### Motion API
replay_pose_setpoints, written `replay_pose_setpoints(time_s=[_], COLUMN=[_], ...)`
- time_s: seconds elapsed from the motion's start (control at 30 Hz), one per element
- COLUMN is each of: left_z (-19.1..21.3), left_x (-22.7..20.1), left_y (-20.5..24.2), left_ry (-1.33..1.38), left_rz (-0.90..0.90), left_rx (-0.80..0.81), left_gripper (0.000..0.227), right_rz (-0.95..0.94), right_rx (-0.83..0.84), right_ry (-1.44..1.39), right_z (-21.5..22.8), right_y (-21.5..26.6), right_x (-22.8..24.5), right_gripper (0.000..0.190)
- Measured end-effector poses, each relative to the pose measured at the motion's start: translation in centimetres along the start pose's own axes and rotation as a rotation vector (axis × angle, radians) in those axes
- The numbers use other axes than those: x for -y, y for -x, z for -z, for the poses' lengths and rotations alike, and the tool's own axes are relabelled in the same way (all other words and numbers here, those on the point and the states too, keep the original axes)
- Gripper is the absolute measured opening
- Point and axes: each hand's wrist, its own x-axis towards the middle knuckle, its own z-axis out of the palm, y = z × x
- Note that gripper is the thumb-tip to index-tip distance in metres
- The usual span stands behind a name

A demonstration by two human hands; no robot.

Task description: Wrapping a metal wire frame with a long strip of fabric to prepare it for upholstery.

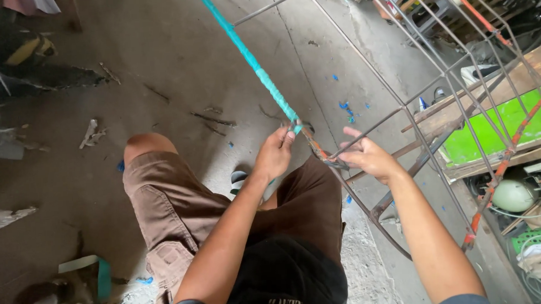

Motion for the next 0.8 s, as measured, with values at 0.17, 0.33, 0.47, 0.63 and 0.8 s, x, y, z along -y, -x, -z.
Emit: replay_pose_setpoints(time_s=[0.17,0.33,0.47,0.63,0.8], left_z=[-0.1,0.1,0.3,0.3,0.2], left_x=[0.7,1.0,0.2,-1.2,0.5], left_y=[-0.2,0.0,0.1,0.6,0.5], left_ry=[-0.017,-0.022,-0.020,-0.022,-0.026], left_rz=[-0.015,-0.014,-0.019,-0.035,0.000], left_rx=[0.002,-0.009,0.006,0.009,0.039], left_gripper=[0.026,0.025,0.025,0.023,0.026], right_rz=[0.024,0.043,0.158,0.359,0.518], right_rx=[0.086,0.208,0.241,0.213,0.172], right_ry=[0.020,0.044,0.052,0.056,0.101], right_z=[-1.9,-3.5,-3.5,-3.1,-5.6], right_y=[-3.4,-5.4,-6.0,-10.3,-7.2], right_x=[-0.3,-0.1,-0.1,-3.0,-1.5], right_gripper=[0.103,0.101,0.080,0.085,0.043])
